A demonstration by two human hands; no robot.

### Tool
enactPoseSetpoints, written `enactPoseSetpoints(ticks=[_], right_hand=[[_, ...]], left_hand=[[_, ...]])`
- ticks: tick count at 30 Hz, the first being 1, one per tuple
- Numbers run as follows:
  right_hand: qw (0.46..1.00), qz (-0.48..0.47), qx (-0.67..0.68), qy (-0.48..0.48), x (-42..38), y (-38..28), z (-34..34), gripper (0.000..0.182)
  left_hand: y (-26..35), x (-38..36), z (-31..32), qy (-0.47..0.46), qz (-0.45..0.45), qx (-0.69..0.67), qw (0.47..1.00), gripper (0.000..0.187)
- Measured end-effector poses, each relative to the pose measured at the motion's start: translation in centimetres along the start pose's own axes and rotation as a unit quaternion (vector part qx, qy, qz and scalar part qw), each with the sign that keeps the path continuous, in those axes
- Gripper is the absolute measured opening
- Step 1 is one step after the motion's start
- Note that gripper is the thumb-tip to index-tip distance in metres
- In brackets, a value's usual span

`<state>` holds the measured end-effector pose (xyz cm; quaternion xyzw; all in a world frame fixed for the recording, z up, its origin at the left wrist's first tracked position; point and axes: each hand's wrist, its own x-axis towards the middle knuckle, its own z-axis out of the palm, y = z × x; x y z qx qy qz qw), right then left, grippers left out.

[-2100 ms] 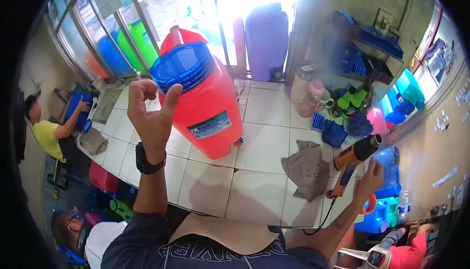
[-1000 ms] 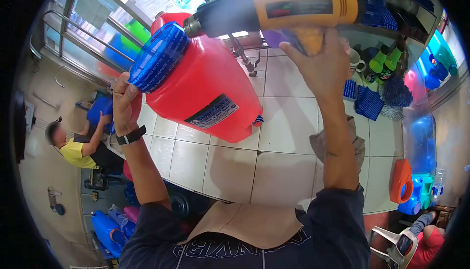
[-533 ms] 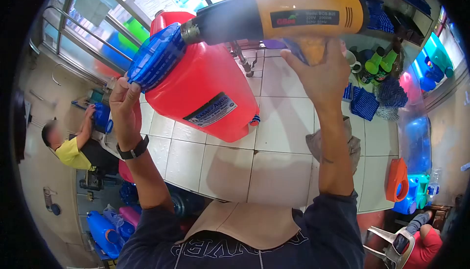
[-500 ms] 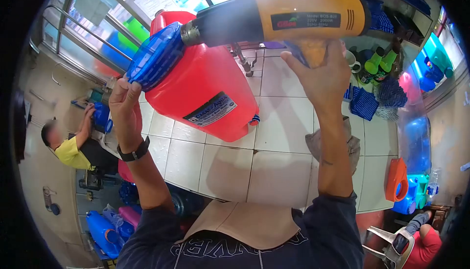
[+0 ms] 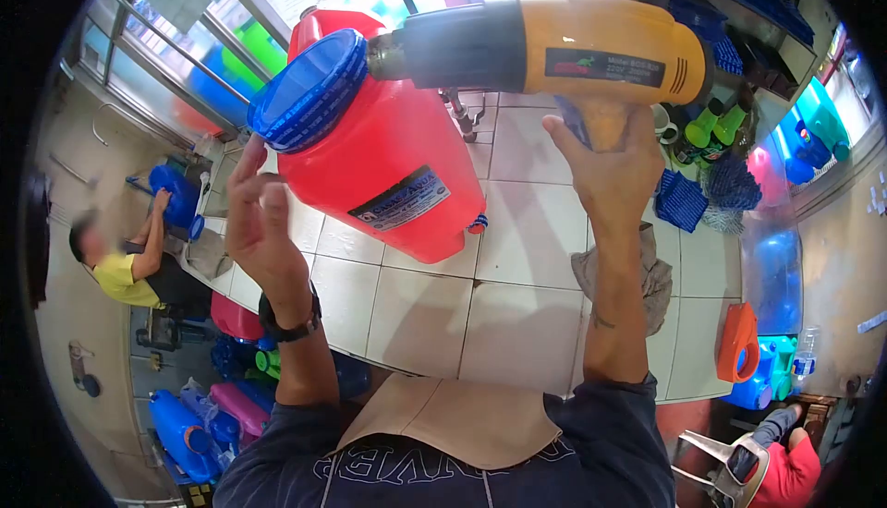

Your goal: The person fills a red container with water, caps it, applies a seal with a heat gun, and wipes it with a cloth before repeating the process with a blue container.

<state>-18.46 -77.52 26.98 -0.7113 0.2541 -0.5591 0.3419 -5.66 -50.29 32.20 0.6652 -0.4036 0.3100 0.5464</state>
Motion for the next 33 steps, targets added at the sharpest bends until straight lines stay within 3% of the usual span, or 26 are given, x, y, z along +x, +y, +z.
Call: enactPoseSetpoints(ticks=[3,4,6,7,11,14,19,21,24,26,28,33], right_hand=[[0.999,0.001,0.041,-0.004,-0.6,-0.2,0.1,0.052],[0.997,0.040,0.067,-0.007,-0.8,-0.7,0.0,0.052],[0.990,0.096,0.107,-0.013,-1.5,-1.5,0.0,0.051],[0.986,0.114,0.119,-0.016,-1.8,-1.8,-0.1,0.050],[0.991,0.122,0.059,-0.008,-2.7,-2.3,-0.2,0.049],[0.988,0.131,0.081,0.002,-3.2,-2.2,-0.2,0.050],[0.978,0.179,0.110,0.011,-3.9,-2.9,-0.5,0.051],[0.984,0.153,0.083,0.032,-4.4,-3.0,-0.7,0.051],[0.989,0.123,0.069,0.041,-4.9,-3.2,-0.7,0.050],[0.991,0.100,0.071,0.046,-5.3,-3.4,-0.6,0.049],[0.992,0.093,0.073,0.046,-5.8,-3.6,-0.6,0.049],[0.991,0.101,0.070,0.054,-6.7,-4.2,-0.6,0.050]], left_hand=[[-3.4,2.4,-1.1,0.082,-0.108,-0.111,0.984,0.041],[-4.3,3.7,-0.7,0.082,-0.135,-0.119,0.980,0.063],[-5.0,6.1,0.8,0.045,-0.189,-0.221,0.956,0.083],[-4.2,6.6,0.8,-0.042,-0.243,-0.276,0.929,0.103],[-3.8,4.5,1.5,-0.062,-0.199,-0.187,0.960,0.115],[-2.7,2.6,0.8,-0.038,-0.150,-0.158,0.975,0.109],[-0.3,0.9,0.6,-0.004,-0.118,-0.129,0.985,0.116],[-0.8,0.7,0.3,0.000,-0.108,-0.130,0.986,0.118],[-2.1,2.3,0.2,0.050,-0.116,-0.108,0.986,0.106],[-4.5,4.1,0.8,0.002,-0.128,-0.197,0.972,0.105],[-4.6,4.3,1.2,-0.052,-0.216,-0.304,0.926,0.108],[-2.8,1.1,1.3,-0.020,-0.108,-0.136,0.985,0.115]])
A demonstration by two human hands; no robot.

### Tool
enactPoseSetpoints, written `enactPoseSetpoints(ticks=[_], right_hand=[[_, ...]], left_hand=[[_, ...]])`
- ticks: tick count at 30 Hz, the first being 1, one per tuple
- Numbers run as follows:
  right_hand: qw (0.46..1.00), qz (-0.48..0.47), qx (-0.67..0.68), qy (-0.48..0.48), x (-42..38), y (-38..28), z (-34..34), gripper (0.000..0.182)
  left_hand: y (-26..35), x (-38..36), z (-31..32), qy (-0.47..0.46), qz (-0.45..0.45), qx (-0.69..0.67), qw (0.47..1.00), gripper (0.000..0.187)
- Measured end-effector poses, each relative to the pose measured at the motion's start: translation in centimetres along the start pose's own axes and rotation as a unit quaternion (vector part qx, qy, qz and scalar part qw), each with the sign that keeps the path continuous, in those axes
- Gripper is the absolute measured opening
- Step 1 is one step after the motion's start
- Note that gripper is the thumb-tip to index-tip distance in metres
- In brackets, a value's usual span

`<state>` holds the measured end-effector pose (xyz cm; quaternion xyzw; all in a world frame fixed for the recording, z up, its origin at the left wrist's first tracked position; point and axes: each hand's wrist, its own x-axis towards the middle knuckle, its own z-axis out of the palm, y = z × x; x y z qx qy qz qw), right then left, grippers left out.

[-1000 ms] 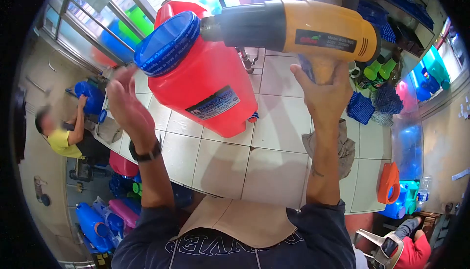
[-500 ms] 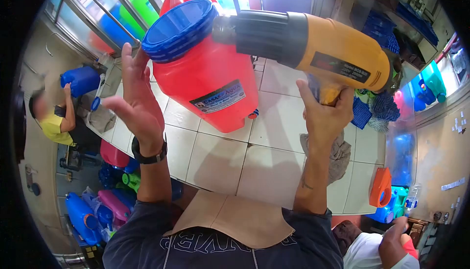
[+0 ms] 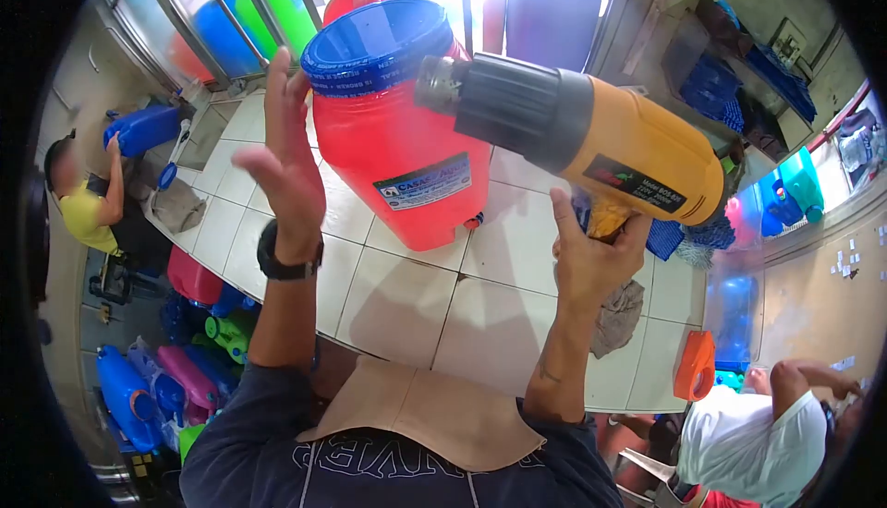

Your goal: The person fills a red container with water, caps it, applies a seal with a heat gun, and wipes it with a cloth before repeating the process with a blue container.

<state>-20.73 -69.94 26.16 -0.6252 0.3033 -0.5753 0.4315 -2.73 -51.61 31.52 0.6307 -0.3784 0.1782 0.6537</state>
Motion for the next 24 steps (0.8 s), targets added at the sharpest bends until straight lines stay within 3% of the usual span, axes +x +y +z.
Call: enactPoseSetpoints(ticks=[5,8,10,12,14,16,17,18,20,21,22,24], right_hand=[[0.999,0.015,-0.029,0.003,-1.2,0.2,-0.3,0.055],[0.998,0.023,-0.054,-0.001,-2.0,-0.1,-1.0,0.059],[0.999,0.026,-0.031,-0.004,-2.6,-0.2,-1.3,0.060],[0.999,0.018,-0.038,0.003,-3.1,0.0,-1.4,0.061],[0.998,0.009,-0.057,0.004,-3.5,0.2,-1.5,0.063],[0.996,0.005,-0.091,-0.002,-3.6,0.6,-1.6,0.064],[0.988,-0.066,-0.138,0.002,-3.5,1.2,-1.7,0.057],[0.988,-0.066,-0.139,0.003,-3.4,1.4,-2.1,0.057],[0.995,0.028,-0.082,-0.041,-3.4,1.8,-3.4,0.049],[0.994,0.074,-0.051,-0.062,-3.2,2.0,-4.3,0.046],[0.993,0.087,-0.027,-0.076,-2.8,3.7,-6.0,0.033],[0.979,0.169,0.020,-0.112,-2.0,10.8,-11.6,0.029]], left_hand=[[-1.1,-0.4,-0.7,0.004,0.064,0.042,0.997,0.117],[-1.6,2.5,-1.6,-0.012,-0.015,-0.036,0.999,0.116],[-1.2,3.8,-0.4,-0.026,-0.100,-0.229,0.968,0.114],[-1.1,3.3,-0.2,-0.061,-0.033,-0.102,0.992,0.114],[-0.7,2.2,-0.3,-0.042,-0.022,-0.133,0.990,0.114],[-0.1,0.7,-0.4,-0.012,0.036,-0.046,0.998,0.113],[-0.2,0.2,-0.6,0.003,0.063,-0.040,0.997,0.105],[-0.3,0.2,-0.9,0.003,0.062,-0.041,0.997,0.105],[-0.1,0.9,-1.6,0.034,0.010,0.030,0.999,0.098],[0.3,1.5,-1.8,0.053,0.046,-0.007,0.998,0.083],[0.7,2.1,-2.0,0.052,0.049,-0.009,0.997,0.083],[1.4,3.3,-2.4,-0.020,0.029,0.083,0.996,0.082]])
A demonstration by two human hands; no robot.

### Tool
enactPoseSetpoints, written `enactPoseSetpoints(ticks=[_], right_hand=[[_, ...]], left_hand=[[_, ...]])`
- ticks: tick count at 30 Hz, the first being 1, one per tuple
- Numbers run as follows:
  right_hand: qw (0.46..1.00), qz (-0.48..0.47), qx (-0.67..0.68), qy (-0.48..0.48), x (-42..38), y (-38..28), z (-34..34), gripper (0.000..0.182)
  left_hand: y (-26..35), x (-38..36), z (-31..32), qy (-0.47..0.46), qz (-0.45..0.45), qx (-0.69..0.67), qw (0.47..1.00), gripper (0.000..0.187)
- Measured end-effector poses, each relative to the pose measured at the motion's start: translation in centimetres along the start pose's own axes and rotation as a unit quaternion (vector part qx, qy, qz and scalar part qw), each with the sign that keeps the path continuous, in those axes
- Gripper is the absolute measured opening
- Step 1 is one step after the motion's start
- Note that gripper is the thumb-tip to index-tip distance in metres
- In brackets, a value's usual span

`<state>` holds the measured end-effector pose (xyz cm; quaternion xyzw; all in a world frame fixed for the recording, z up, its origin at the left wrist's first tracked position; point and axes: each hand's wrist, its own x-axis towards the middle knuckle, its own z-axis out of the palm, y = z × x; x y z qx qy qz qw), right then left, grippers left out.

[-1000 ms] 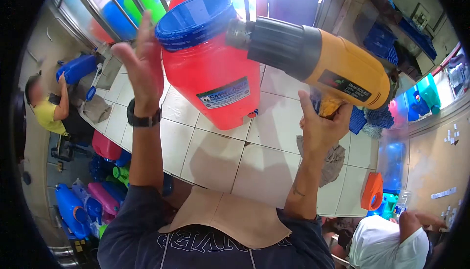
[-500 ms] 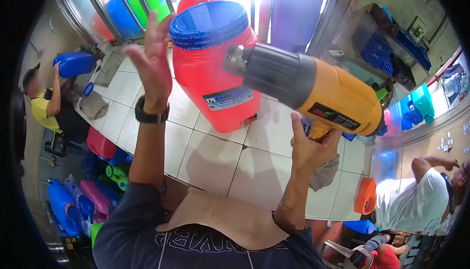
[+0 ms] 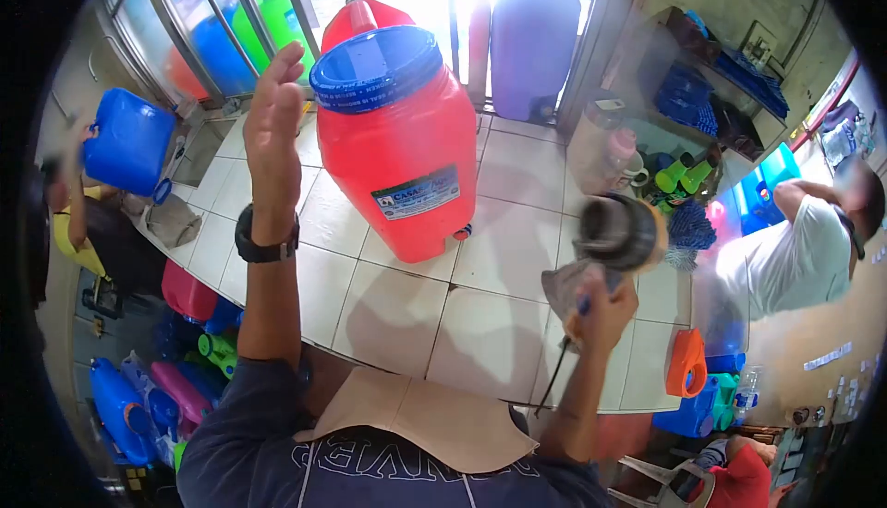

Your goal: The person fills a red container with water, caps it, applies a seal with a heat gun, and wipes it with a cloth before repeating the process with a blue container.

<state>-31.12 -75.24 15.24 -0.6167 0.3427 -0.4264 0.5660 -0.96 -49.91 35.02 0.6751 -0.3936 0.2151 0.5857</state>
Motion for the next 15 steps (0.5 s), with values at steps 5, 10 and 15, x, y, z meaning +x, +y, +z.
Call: enactPoseSetpoints(ticks=[5,10,15], right_hand=[[0.962,0.225,0.157,0.013,-0.6,3.3,-11.3,0.058],[0.943,0.279,0.179,0.025,0.0,7.0,-16.5,0.065],[0.947,0.243,0.209,0.005,3.2,8.9,-18.6,0.065]], left_hand=[[-2.5,2.2,0.9,-0.139,-0.002,-0.096,0.986,0.088],[-9.6,3.5,-1.6,-0.056,-0.147,-0.138,0.978,0.085],[-8.3,4.0,-0.2,-0.145,0.059,-0.056,0.986,0.091]])
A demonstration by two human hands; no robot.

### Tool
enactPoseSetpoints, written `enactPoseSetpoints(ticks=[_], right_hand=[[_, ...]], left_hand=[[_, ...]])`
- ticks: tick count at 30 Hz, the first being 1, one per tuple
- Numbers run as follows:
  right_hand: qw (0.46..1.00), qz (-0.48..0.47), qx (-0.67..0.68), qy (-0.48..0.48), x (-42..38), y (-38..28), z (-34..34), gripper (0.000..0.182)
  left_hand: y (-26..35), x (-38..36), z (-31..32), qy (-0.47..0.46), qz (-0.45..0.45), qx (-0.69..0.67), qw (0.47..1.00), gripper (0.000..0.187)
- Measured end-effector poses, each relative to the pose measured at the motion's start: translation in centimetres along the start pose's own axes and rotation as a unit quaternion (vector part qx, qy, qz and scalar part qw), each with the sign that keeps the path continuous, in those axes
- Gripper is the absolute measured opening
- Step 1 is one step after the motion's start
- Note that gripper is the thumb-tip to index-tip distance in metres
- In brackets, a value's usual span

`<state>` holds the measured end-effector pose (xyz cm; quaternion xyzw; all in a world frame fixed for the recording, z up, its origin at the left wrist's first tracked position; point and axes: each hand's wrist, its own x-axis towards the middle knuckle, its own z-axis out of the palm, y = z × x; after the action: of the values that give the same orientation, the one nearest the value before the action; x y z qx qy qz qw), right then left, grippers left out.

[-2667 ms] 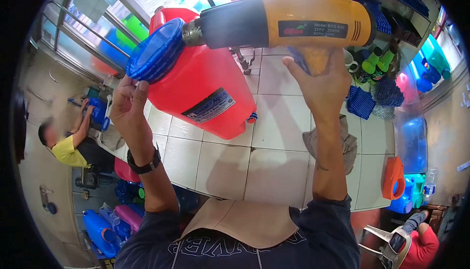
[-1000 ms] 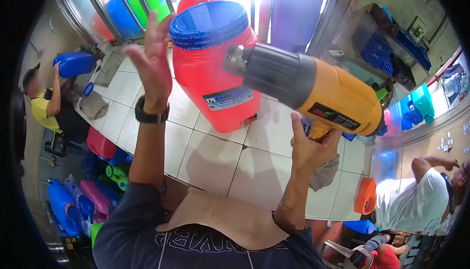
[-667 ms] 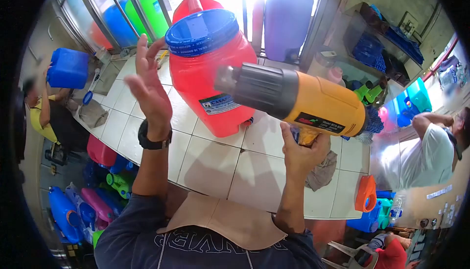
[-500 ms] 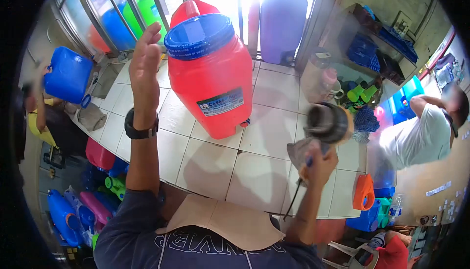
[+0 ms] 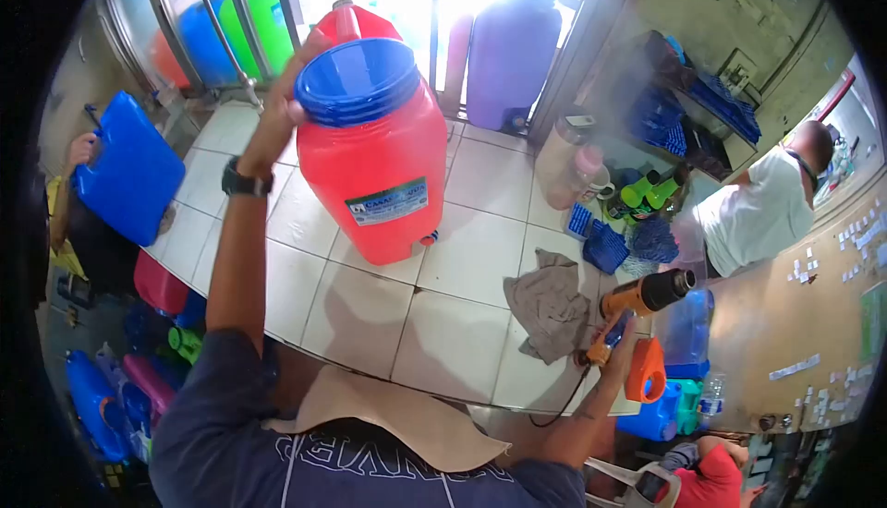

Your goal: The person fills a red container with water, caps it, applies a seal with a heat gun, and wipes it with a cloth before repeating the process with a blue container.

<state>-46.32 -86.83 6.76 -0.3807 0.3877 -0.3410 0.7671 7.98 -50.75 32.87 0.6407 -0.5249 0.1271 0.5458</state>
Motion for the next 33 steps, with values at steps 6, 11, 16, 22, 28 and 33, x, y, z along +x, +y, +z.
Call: enactPoseSetpoints(ticks=[6,11,16,22,28,33], right_hand=[[0.799,-0.439,-0.353,0.210,-4.1,-7.0,11.8,0.035],[0.679,-0.502,-0.499,-0.193,-12.1,-15.5,38.0,0.035],[0.470,-0.473,-0.578,-0.470,-12.5,-16.1,55.4,0.060],[0.472,-0.490,-0.684,-0.262,-13.2,-9.3,57.6,0.070],[0.420,-0.069,-0.900,-0.095,-18.1,-13.7,64.1,0.086],[0.318,-0.371,-0.834,-0.258,-16.6,-14.4,62.4,0.081]], left_hand=[[0.0,0.3,-1.1,-0.012,0.042,-0.014,0.999,0.103],[-7.1,1.6,-3.6,0.039,-0.145,0.021,0.988,0.109],[-0.7,1.9,-1.7,-0.102,0.072,0.005,0.992,0.114],[-4.3,3.6,-2.6,-0.032,0.084,-0.203,0.975,0.087],[-5.0,2.6,-0.2,0.017,0.046,-0.298,0.953,0.065],[-4.8,2.8,-0.1,0.031,0.011,-0.327,0.944,0.060]])
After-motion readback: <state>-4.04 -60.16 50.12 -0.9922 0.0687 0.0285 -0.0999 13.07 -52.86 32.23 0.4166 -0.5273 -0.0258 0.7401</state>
